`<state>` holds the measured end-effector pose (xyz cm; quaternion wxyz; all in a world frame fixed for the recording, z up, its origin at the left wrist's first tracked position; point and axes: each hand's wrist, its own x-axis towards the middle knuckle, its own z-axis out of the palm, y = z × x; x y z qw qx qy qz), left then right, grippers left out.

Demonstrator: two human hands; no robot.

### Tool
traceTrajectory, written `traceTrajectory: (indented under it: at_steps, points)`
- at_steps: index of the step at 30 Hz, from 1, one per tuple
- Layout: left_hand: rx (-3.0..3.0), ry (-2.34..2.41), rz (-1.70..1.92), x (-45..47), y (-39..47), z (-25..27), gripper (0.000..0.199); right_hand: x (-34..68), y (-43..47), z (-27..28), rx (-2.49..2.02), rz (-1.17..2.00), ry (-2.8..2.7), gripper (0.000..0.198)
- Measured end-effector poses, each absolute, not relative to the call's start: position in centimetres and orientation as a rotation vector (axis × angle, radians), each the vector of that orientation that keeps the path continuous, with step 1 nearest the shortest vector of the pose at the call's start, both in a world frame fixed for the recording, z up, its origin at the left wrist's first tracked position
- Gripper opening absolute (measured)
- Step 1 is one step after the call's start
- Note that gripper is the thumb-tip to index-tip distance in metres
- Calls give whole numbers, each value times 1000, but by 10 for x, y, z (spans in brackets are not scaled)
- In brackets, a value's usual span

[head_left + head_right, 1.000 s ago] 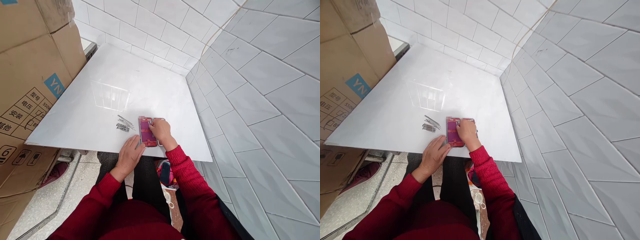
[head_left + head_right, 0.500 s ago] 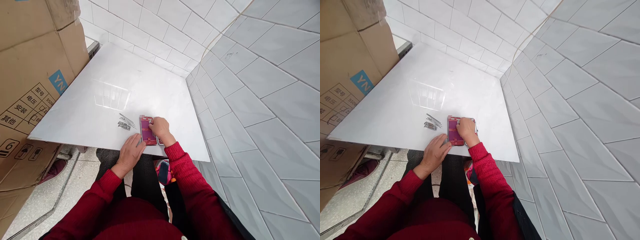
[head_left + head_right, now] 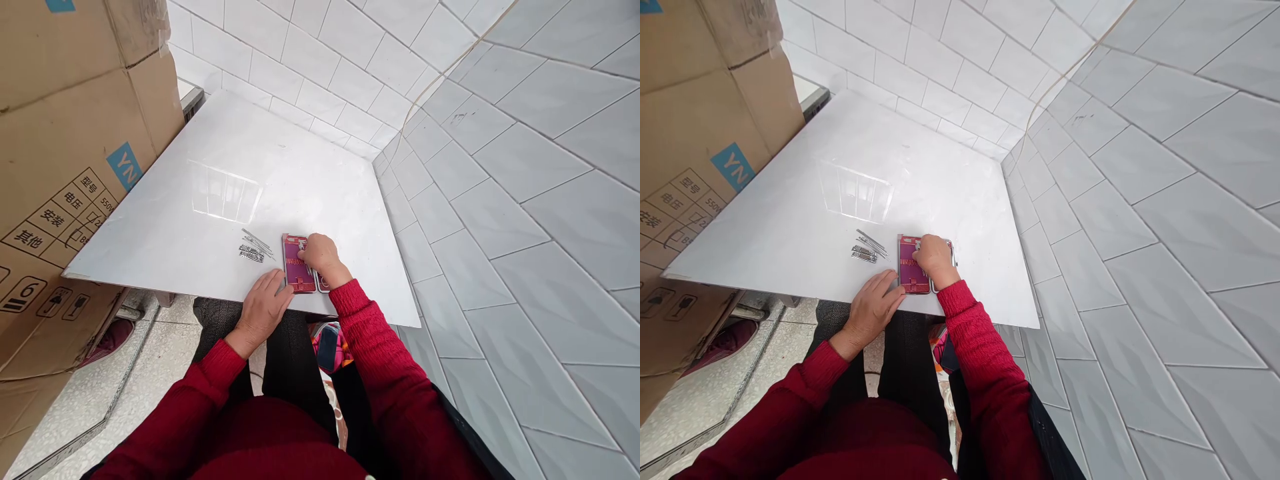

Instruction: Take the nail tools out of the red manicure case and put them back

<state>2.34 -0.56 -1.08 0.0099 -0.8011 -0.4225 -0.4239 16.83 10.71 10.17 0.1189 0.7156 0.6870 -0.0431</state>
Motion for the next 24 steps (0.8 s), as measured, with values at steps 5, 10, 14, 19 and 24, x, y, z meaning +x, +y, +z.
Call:
traceTrajectory:
  at_steps: [5,10,14,19,24]
  points:
    - [-2459,-1285,-1295,24,-5,-11,12,172,107,95,2147,-140,2007,21]
    - [-2500,-1311,-1326,23,-6,-13,14,175,108,93,2147,-142,2044,21]
    - [-2513,-1311,-1340,23,-6,-12,13,176,110,93,2149,-138,2044,21]
    - [-2442,-1268,-1293,23,-5,-8,11,172,110,95,2134,-100,2069,22]
    - [-2451,-1274,-1284,23,-5,-8,11,167,117,97,2075,-82,2138,23]
